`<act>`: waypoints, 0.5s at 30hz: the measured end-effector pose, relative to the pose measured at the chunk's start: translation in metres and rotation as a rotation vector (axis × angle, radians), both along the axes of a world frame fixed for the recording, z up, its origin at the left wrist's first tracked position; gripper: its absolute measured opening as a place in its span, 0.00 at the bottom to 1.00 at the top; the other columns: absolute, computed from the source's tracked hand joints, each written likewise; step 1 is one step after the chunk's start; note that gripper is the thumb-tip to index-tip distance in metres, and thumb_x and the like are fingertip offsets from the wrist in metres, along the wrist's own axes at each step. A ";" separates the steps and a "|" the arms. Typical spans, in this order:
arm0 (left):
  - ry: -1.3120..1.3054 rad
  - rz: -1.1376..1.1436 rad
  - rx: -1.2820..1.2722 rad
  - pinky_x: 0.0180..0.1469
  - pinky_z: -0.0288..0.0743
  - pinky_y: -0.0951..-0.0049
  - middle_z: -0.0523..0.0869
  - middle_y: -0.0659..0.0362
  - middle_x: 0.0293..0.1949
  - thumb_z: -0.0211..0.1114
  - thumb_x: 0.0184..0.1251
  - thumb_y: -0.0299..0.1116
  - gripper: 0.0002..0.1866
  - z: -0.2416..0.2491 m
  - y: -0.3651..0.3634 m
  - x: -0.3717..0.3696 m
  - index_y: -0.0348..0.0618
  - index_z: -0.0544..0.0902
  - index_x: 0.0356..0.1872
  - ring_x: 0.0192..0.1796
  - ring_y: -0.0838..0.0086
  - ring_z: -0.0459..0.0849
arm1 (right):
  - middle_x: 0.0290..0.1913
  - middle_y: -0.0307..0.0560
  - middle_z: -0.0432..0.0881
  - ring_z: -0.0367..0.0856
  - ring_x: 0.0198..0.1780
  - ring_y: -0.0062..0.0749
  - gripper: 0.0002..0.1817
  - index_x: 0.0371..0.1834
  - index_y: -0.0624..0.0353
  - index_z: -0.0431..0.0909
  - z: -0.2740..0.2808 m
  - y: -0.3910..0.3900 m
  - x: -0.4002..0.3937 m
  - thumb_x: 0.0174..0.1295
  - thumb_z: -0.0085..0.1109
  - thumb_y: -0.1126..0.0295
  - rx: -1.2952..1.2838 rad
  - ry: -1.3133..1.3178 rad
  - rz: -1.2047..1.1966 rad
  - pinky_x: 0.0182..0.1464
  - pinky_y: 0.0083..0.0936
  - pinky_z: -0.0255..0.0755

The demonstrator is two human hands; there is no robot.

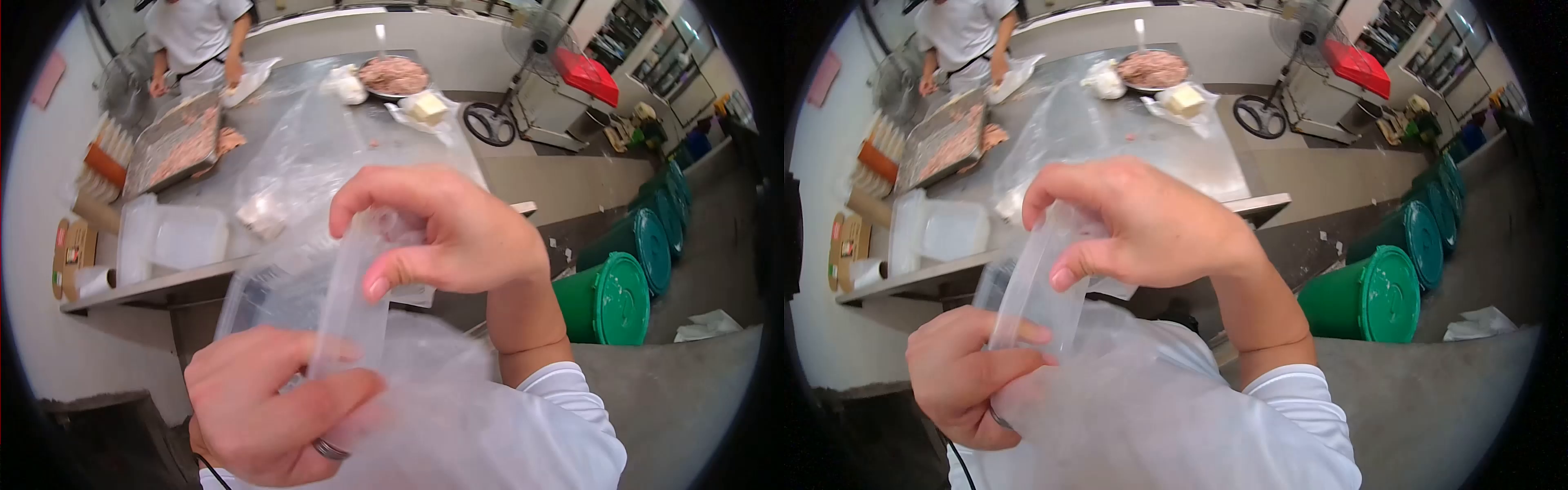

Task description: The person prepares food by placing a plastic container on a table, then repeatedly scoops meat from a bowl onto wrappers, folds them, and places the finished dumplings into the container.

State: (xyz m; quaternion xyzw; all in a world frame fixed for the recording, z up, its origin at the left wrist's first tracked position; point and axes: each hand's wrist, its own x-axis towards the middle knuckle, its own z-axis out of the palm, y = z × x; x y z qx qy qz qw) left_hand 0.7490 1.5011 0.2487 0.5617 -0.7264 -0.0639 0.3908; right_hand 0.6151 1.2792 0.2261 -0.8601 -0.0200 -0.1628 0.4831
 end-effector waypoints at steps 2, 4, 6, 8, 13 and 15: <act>-0.028 -0.052 0.047 0.36 0.81 0.69 0.91 0.51 0.39 0.71 0.58 0.31 0.12 0.014 -0.041 -0.035 0.42 0.91 0.43 0.35 0.66 0.89 | 0.41 0.37 0.81 0.74 0.37 0.22 0.24 0.48 0.59 0.82 0.005 -0.046 -0.044 0.52 0.84 0.63 -0.066 -0.057 -0.075 0.39 0.22 0.70; 0.293 0.068 0.230 0.43 0.84 0.67 0.88 0.46 0.49 0.75 0.57 0.30 0.14 0.026 -0.069 -0.055 0.41 0.90 0.45 0.43 0.63 0.90 | 0.43 0.36 0.80 0.74 0.42 0.20 0.24 0.46 0.60 0.80 0.003 -0.088 -0.086 0.50 0.83 0.69 -0.125 -0.156 -0.171 0.45 0.19 0.69; 0.570 0.158 0.173 0.48 0.85 0.67 0.86 0.42 0.55 0.76 0.58 0.29 0.15 0.020 -0.100 -0.068 0.38 0.89 0.48 0.47 0.62 0.90 | 0.44 0.34 0.77 0.72 0.44 0.18 0.20 0.45 0.59 0.78 0.003 -0.124 -0.128 0.50 0.78 0.75 0.039 -0.064 -0.324 0.48 0.17 0.68; 0.743 0.219 -0.195 0.47 0.82 0.72 0.87 0.46 0.50 0.72 0.66 0.26 0.12 -0.024 -0.141 -0.064 0.31 0.88 0.48 0.44 0.69 0.86 | 0.43 0.31 0.74 0.72 0.46 0.16 0.17 0.43 0.57 0.76 -0.004 -0.165 -0.164 0.51 0.72 0.78 0.020 -0.127 -0.463 0.48 0.16 0.67; 0.428 0.582 -0.093 0.31 0.64 0.78 0.83 0.65 0.29 0.71 0.73 0.32 0.11 -0.118 -0.256 -0.012 0.32 0.90 0.42 0.30 0.84 0.69 | 0.42 0.29 0.74 0.73 0.41 0.12 0.16 0.45 0.57 0.75 -0.021 -0.233 -0.242 0.56 0.68 0.82 0.025 -0.211 -0.820 0.45 0.14 0.72; 0.409 0.604 0.044 0.30 0.67 0.73 0.82 0.63 0.23 0.72 0.71 0.33 0.10 -0.165 -0.291 0.007 0.34 0.91 0.40 0.26 0.80 0.72 | 0.42 0.28 0.73 0.72 0.41 0.12 0.15 0.45 0.57 0.75 -0.026 -0.242 -0.258 0.58 0.68 0.82 0.153 -0.232 -0.929 0.44 0.13 0.70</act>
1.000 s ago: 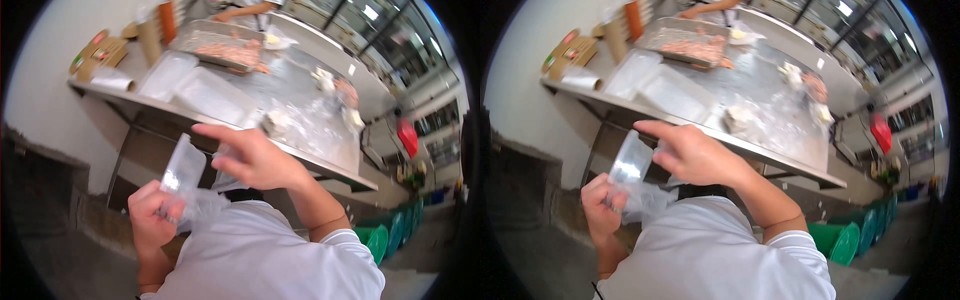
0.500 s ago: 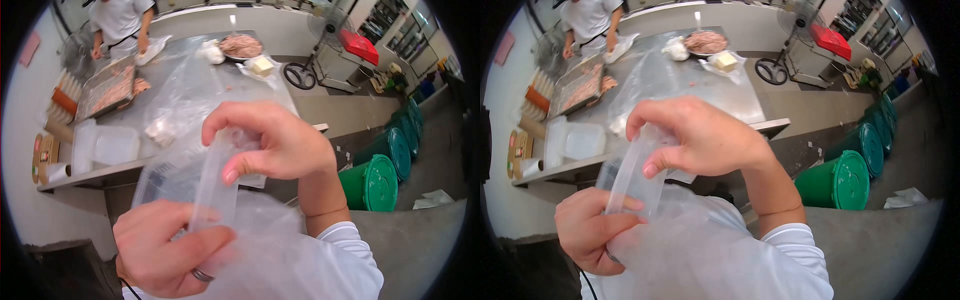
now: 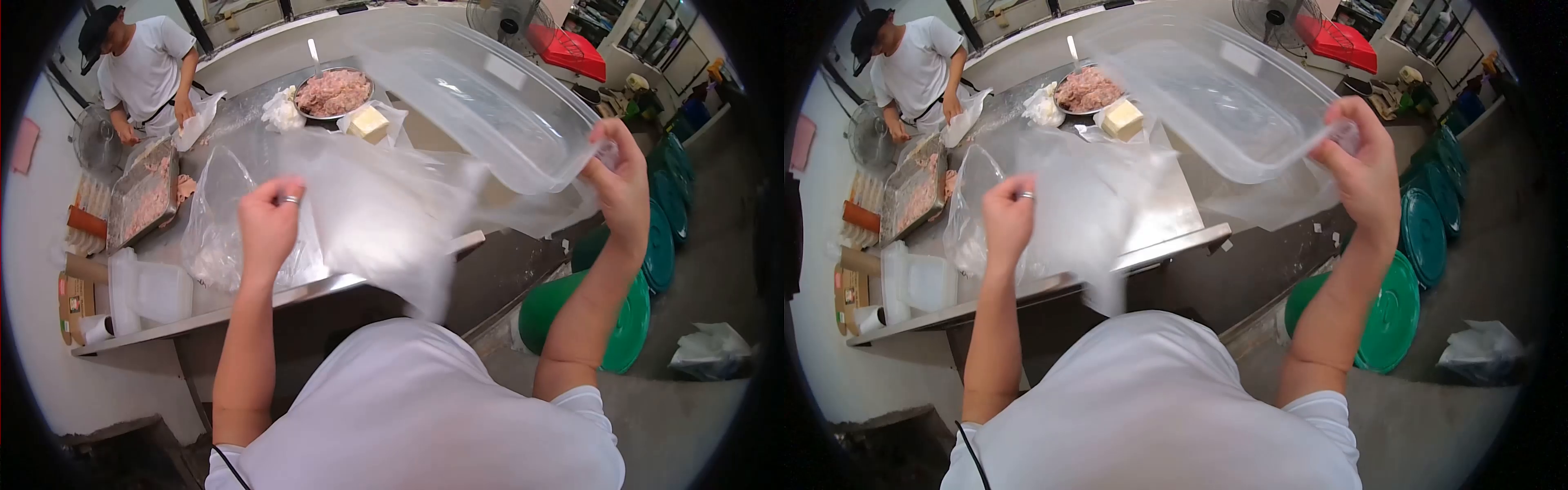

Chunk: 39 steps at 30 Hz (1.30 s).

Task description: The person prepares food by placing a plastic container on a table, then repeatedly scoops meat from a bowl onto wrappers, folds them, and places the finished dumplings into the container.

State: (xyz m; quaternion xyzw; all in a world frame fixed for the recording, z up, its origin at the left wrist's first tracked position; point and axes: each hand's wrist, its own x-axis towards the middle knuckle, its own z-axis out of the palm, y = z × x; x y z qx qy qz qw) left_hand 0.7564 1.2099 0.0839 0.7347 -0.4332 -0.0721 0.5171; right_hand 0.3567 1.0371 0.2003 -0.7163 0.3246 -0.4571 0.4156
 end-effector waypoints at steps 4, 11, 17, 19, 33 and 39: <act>-0.153 0.021 0.267 0.35 0.77 0.58 0.87 0.50 0.23 0.75 0.65 0.36 0.11 -0.035 -0.047 0.000 0.37 0.90 0.34 0.28 0.59 0.86 | 0.41 0.28 0.74 0.72 0.42 0.12 0.15 0.47 0.56 0.75 -0.016 -0.031 -0.020 0.62 0.71 0.78 -0.082 0.108 -0.110 0.43 0.13 0.66; -0.267 0.042 0.601 0.41 0.80 0.53 0.88 0.48 0.28 0.75 0.63 0.40 0.13 -0.078 -0.109 -0.031 0.39 0.87 0.30 0.34 0.51 0.88 | 0.43 0.30 0.75 0.72 0.44 0.14 0.15 0.48 0.56 0.74 -0.060 -0.130 0.006 0.64 0.71 0.78 -0.044 -0.113 0.135 0.47 0.14 0.67; -0.371 -0.055 0.766 0.50 0.82 0.54 0.90 0.49 0.36 0.67 0.69 0.40 0.11 -0.094 -0.165 -0.072 0.42 0.88 0.38 0.47 0.53 0.89 | 0.44 0.32 0.75 0.75 0.45 0.16 0.16 0.45 0.58 0.75 -0.108 -0.228 0.047 0.59 0.70 0.83 0.015 -0.087 0.438 0.48 0.17 0.73; -0.674 -0.117 0.771 0.53 0.82 0.54 0.90 0.51 0.41 0.65 0.70 0.41 0.12 -0.146 -0.172 -0.055 0.44 0.89 0.44 0.50 0.54 0.89 | 0.43 0.34 0.77 0.76 0.46 0.19 0.16 0.45 0.58 0.76 -0.123 -0.244 0.056 0.57 0.71 0.83 0.084 -0.071 0.527 0.49 0.20 0.74; 1.045 0.439 0.154 0.41 0.82 0.69 0.88 0.63 0.41 0.67 0.68 0.34 0.15 -0.166 -0.143 -0.052 0.41 0.85 0.53 0.43 0.73 0.86 | 0.41 0.48 0.80 0.80 0.41 0.42 0.16 0.41 0.59 0.78 -0.228 -0.220 0.134 0.52 0.77 0.75 0.110 0.169 0.735 0.45 0.34 0.75; 0.442 0.653 0.433 0.46 0.83 0.65 0.90 0.55 0.39 0.67 0.68 0.33 0.08 -0.170 -0.130 -0.056 0.44 0.89 0.43 0.42 0.65 0.89 | 0.39 0.45 0.79 0.77 0.39 0.35 0.16 0.40 0.60 0.78 -0.244 -0.250 0.154 0.51 0.76 0.76 0.155 0.131 0.810 0.43 0.29 0.72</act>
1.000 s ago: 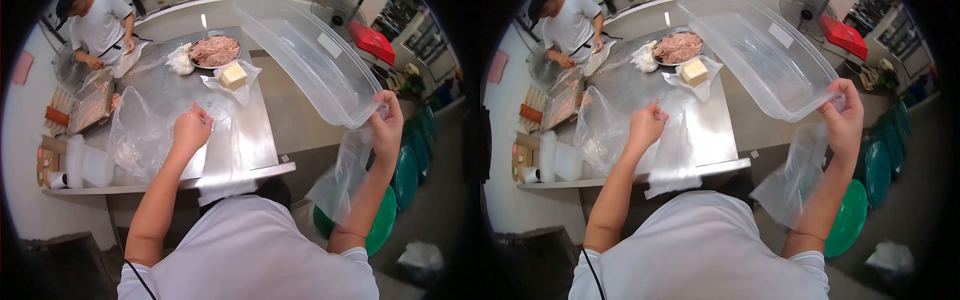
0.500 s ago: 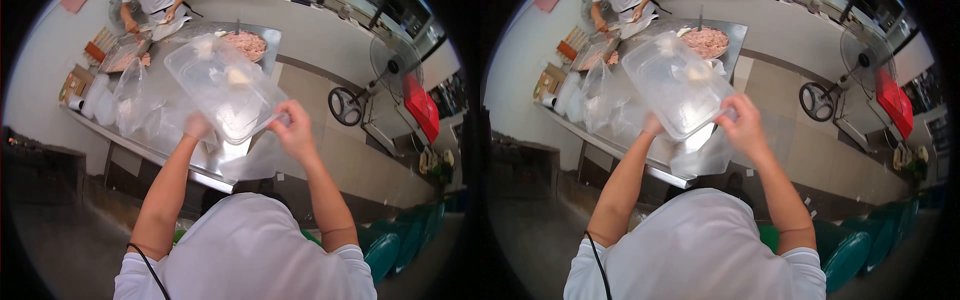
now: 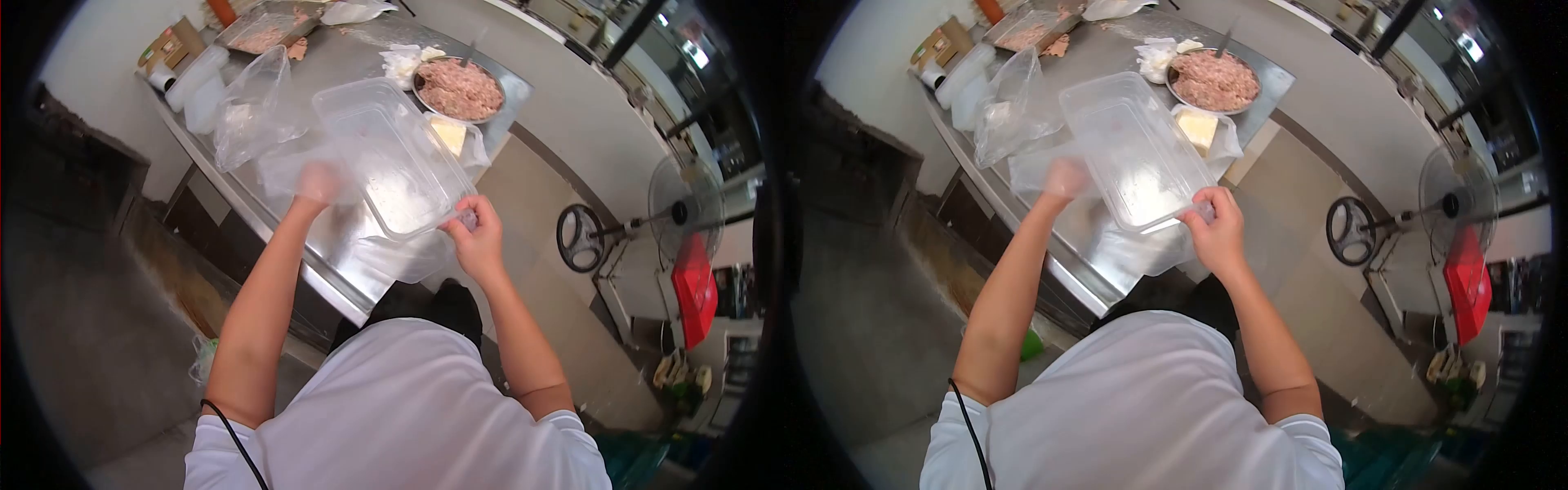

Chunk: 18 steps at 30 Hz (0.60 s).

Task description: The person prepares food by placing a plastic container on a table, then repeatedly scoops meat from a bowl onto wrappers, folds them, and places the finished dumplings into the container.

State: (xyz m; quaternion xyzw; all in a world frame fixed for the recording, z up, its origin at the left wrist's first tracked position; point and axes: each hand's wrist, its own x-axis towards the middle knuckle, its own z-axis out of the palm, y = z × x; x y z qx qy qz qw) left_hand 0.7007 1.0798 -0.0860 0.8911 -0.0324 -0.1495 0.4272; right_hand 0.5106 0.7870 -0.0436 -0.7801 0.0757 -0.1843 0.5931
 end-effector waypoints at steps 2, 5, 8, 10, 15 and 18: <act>-0.524 -0.038 0.525 0.45 0.82 0.63 0.88 0.50 0.37 0.64 0.67 0.32 0.06 -0.027 -0.003 -0.005 0.45 0.88 0.36 0.40 0.61 0.88 | 0.39 0.44 0.78 0.76 0.38 0.33 0.16 0.40 0.60 0.77 -0.002 -0.019 0.008 0.51 0.75 0.77 0.014 0.001 0.048 0.42 0.27 0.71; -0.758 -0.287 0.482 0.50 0.83 0.59 0.88 0.46 0.40 0.63 0.68 0.34 0.08 0.007 -0.021 -0.029 0.43 0.88 0.37 0.43 0.54 0.87 | 0.38 0.43 0.76 0.74 0.38 0.31 0.16 0.40 0.60 0.77 -0.001 -0.052 0.025 0.52 0.74 0.78 0.050 0.026 0.160 0.42 0.26 0.70; -0.560 -0.081 0.765 0.52 0.82 0.56 0.88 0.48 0.39 0.61 0.70 0.36 0.10 0.004 -0.074 -0.051 0.44 0.88 0.38 0.45 0.55 0.88 | 0.38 0.42 0.76 0.74 0.38 0.31 0.16 0.40 0.59 0.77 -0.006 -0.087 0.050 0.52 0.73 0.79 0.116 0.012 0.320 0.41 0.26 0.70; -0.513 -0.054 0.939 0.53 0.83 0.56 0.89 0.49 0.41 0.61 0.70 0.37 0.11 -0.051 -0.085 -0.068 0.43 0.88 0.41 0.47 0.55 0.89 | 0.39 0.44 0.76 0.75 0.38 0.33 0.16 0.41 0.59 0.78 -0.005 -0.104 0.056 0.52 0.74 0.79 0.107 0.022 0.401 0.42 0.27 0.71; -0.200 0.140 0.733 0.56 0.83 0.58 0.90 0.49 0.49 0.62 0.70 0.38 0.16 -0.051 -0.132 -0.111 0.44 0.88 0.53 0.53 0.56 0.89 | 0.40 0.50 0.78 0.79 0.40 0.45 0.16 0.42 0.60 0.78 0.005 -0.109 0.077 0.52 0.75 0.77 0.034 -0.019 0.613 0.43 0.34 0.73; -0.052 0.435 0.186 0.58 0.83 0.58 0.90 0.51 0.53 0.64 0.70 0.34 0.18 -0.121 -0.118 -0.137 0.44 0.86 0.58 0.55 0.59 0.89 | 0.39 0.43 0.78 0.76 0.38 0.29 0.16 0.42 0.61 0.77 -0.018 -0.098 0.079 0.54 0.74 0.79 -0.011 -0.019 0.699 0.41 0.26 0.73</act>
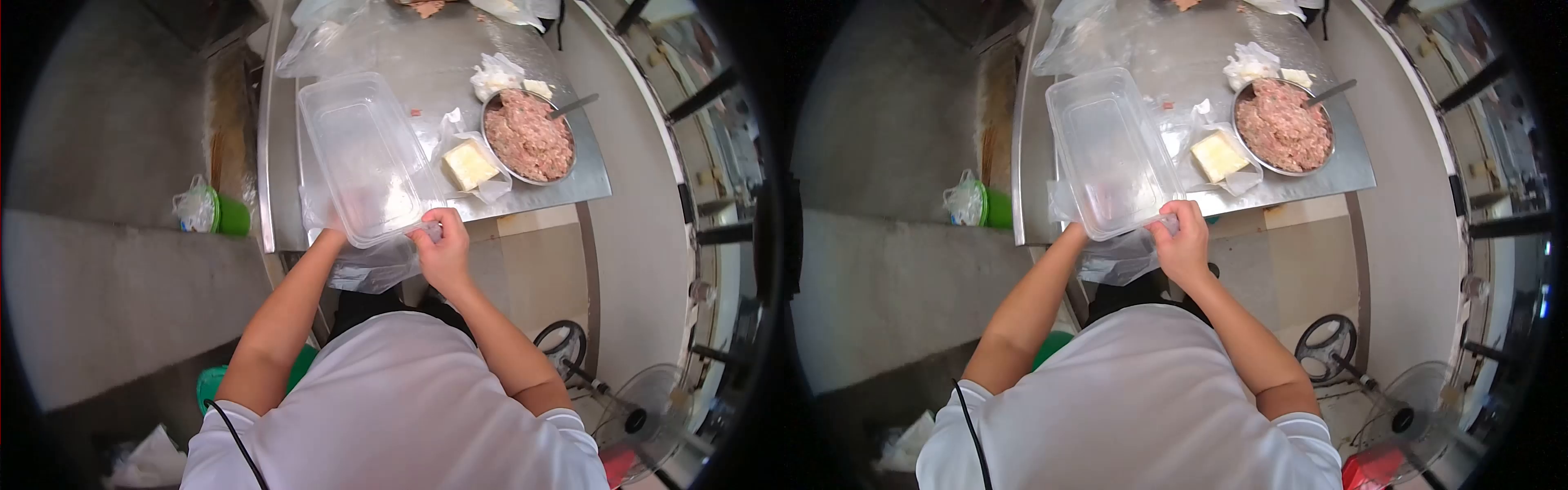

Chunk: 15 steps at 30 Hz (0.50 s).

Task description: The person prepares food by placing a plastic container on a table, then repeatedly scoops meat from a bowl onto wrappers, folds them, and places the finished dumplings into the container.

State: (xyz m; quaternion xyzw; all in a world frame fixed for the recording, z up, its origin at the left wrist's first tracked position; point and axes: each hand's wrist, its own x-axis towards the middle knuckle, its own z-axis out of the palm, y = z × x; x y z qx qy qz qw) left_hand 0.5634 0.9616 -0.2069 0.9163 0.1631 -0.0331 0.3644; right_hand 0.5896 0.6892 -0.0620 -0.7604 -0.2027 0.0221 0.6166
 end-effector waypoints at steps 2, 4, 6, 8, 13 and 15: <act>-0.123 0.264 -0.451 0.58 0.83 0.60 0.90 0.53 0.53 0.66 0.71 0.32 0.18 -0.003 -0.010 -0.019 0.42 0.85 0.59 0.56 0.63 0.89 | 0.39 0.45 0.79 0.77 0.37 0.31 0.16 0.42 0.61 0.77 -0.019 0.002 0.000 0.54 0.75 0.78 -0.028 -0.019 0.019 0.41 0.28 0.73; -0.119 0.369 -0.674 0.60 0.83 0.62 0.89 0.54 0.54 0.67 0.72 0.30 0.17 0.048 -0.029 -0.031 0.40 0.84 0.60 0.57 0.66 0.88 | 0.40 0.48 0.79 0.78 0.39 0.40 0.16 0.42 0.60 0.78 -0.033 0.005 0.001 0.54 0.75 0.77 -0.048 -0.022 0.036 0.42 0.33 0.74; -0.076 0.415 -0.898 0.61 0.83 0.64 0.88 0.53 0.56 0.66 0.75 0.30 0.16 0.074 -0.036 -0.042 0.37 0.83 0.60 0.58 0.67 0.87 | 0.43 0.53 0.80 0.81 0.43 0.54 0.16 0.43 0.59 0.78 -0.040 0.004 0.002 0.54 0.75 0.74 -0.071 0.000 0.057 0.45 0.41 0.75; -0.080 0.484 -1.229 0.62 0.83 0.65 0.87 0.52 0.57 0.64 0.78 0.32 0.16 0.073 -0.033 -0.052 0.35 0.82 0.60 0.60 0.66 0.86 | 0.43 0.53 0.81 0.81 0.44 0.55 0.16 0.43 0.59 0.78 -0.042 0.003 0.003 0.54 0.76 0.74 -0.113 -0.012 0.085 0.46 0.42 0.75; -0.295 0.718 -1.727 0.63 0.83 0.60 0.85 0.51 0.58 0.67 0.77 0.34 0.18 0.052 -0.044 -0.058 0.36 0.80 0.60 0.59 0.63 0.86 | 0.44 0.53 0.82 0.81 0.44 0.54 0.17 0.44 0.59 0.78 -0.041 0.012 0.010 0.55 0.76 0.73 -0.191 -0.023 0.108 0.47 0.40 0.76; -0.310 0.816 -1.600 0.60 0.84 0.60 0.86 0.51 0.57 0.66 0.78 0.34 0.17 0.052 -0.051 -0.055 0.35 0.80 0.60 0.58 0.64 0.86 | 0.44 0.53 0.82 0.82 0.44 0.53 0.17 0.44 0.59 0.78 -0.040 0.017 0.012 0.56 0.76 0.72 -0.201 0.012 0.099 0.48 0.40 0.76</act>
